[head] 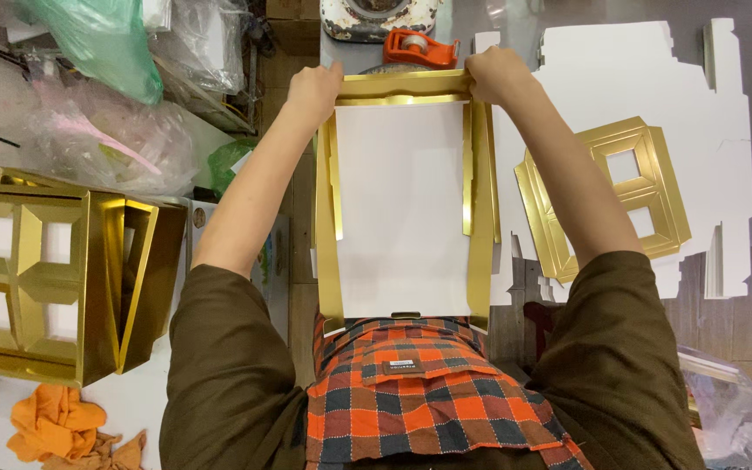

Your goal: The person assembles a decorative gold frame by hand. They place gold strips onto a white backing board, fold the edges, and then attach a gold grid insert to complete the structure.

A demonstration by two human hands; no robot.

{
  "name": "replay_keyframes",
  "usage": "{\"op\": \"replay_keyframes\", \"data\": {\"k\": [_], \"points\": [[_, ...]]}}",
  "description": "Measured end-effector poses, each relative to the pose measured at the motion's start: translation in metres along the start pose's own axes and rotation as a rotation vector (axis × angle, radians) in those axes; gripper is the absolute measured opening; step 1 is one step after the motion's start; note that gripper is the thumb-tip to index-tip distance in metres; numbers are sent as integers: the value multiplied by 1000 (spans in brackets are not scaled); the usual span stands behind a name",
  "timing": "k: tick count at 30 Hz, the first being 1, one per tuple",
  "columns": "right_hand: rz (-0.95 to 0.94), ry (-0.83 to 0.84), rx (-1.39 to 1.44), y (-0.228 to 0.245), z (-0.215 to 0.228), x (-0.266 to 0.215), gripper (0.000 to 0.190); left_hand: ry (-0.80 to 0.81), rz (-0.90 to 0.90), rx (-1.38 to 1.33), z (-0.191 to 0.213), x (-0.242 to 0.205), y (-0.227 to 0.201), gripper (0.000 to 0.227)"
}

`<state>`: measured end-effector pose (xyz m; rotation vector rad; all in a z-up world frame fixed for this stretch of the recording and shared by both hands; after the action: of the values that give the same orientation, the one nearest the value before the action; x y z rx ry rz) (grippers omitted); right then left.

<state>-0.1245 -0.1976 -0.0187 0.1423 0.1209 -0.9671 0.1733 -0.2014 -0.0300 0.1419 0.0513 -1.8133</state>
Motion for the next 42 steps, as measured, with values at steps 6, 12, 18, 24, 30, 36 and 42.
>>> {"op": "replay_keyframes", "data": {"k": [6, 12, 18, 24, 30, 36, 42], "points": [[-298, 145, 300, -18, -36, 9, 22, 30, 139, -21, -8, 3, -1, 46], [-251, -306, 198, -4, -33, 0, 40, -71, 134, -119, 0, -14, 0, 57], [-273, -494, 184, 21, -1, -25, 33, -98, 197, -104, 10, -25, -5, 55], [-203, -612, 261, 23, 1, -46, 12, -189, 191, -116, 12, -30, -7, 45], [-247, -619, 244, 19, 2, -40, 13, -347, 162, -153, 37, -47, -15, 42], [-239, -657, 157, 22, 11, -39, 13, -524, 138, -259, 67, -70, -16, 38], [-237, -637, 59, 20, 4, -35, 11, -518, 185, -339, 66, -68, -7, 24]]}}
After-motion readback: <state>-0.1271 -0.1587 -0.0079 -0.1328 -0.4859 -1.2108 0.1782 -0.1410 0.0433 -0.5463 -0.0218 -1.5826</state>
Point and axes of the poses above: each hand's wrist, its own x-axis towards the middle knuckle, its own z-axis out of the back of the hand, y = z × x, the point moved 10 cm from there along x, towards the middle knuckle, and after that the axes turned 12 degrees about z, right-handed, at the moved point
